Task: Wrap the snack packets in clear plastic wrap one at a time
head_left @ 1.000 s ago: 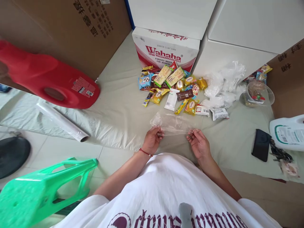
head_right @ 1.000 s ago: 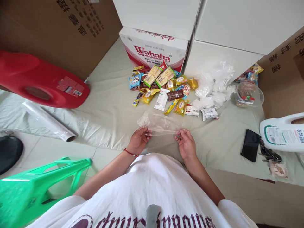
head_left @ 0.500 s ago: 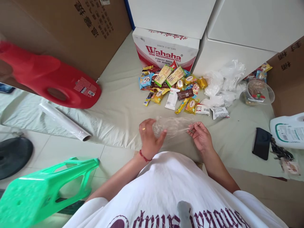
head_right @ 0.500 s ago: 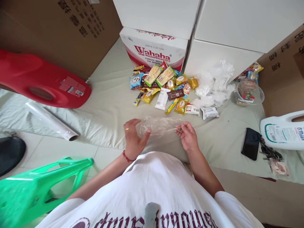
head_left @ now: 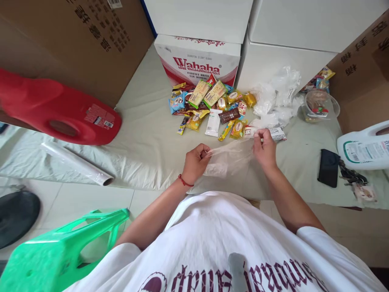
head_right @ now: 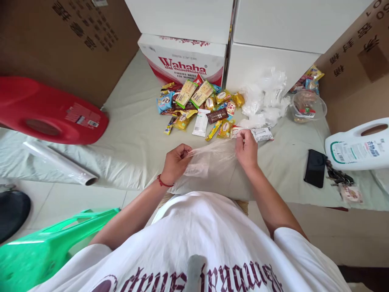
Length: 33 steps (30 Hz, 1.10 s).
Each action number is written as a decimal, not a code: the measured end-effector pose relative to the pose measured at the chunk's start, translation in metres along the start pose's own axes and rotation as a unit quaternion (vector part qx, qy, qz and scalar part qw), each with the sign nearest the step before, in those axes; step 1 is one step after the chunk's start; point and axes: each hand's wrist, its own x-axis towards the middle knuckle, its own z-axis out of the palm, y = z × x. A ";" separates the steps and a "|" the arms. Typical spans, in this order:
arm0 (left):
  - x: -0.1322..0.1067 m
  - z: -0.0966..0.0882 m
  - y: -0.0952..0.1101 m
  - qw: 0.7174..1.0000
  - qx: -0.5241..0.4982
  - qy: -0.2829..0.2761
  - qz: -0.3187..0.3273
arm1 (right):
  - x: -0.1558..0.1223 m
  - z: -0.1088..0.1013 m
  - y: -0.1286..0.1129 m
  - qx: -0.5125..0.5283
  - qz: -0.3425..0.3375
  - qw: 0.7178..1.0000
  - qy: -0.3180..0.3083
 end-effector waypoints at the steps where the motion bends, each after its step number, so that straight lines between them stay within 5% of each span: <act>1: -0.003 -0.005 0.003 0.999 -0.012 -0.045 -0.025 | 0.012 -0.006 -0.003 -0.028 -0.021 0.999 -0.037; 4: -0.009 -0.022 0.006 0.990 -0.045 -0.127 -0.052 | 0.053 -0.018 -0.014 -0.052 -0.031 0.978 -0.200; 7: -0.013 -0.028 -0.003 0.988 -0.104 -0.095 -0.062 | 0.089 -0.005 -0.025 -0.065 -0.048 0.943 -0.322; 9: -0.014 -0.027 -0.014 0.980 -0.153 -0.043 -0.121 | 0.102 0.014 -0.032 -0.095 -0.102 0.944 -0.299; 11: -0.015 -0.024 -0.027 0.971 -0.170 0.018 -0.170 | 0.102 0.032 -0.042 -0.121 -0.169 0.957 -0.204; 14: -0.017 -0.023 -0.043 0.969 -0.147 0.081 -0.182 | 0.068 0.044 -0.055 -0.127 -0.237 0.961 -0.068; 17: -0.020 -0.026 -0.052 0.970 -0.115 0.103 -0.189 | 0.005 0.041 -0.052 -0.132 -0.262 0.956 -0.022; 20: -0.016 -0.034 -0.057 0.975 -0.068 0.088 -0.193 | -0.055 0.039 -0.031 -0.184 -0.286 0.923 -0.181; 24: 0.008 -0.053 -0.055 0.984 0.022 0.035 -0.171 | -0.099 0.034 -0.004 -0.302 -0.182 0.884 -0.308; 27: 0.037 -0.066 -0.050 0.988 0.093 -0.019 -0.125 | -0.115 0.032 -0.007 -0.310 -0.149 0.860 -0.377; 33: 0.091 -0.064 -0.036 0.977 0.187 -0.098 -0.024 | -0.116 0.055 -0.040 -0.339 -0.192 0.785 -0.481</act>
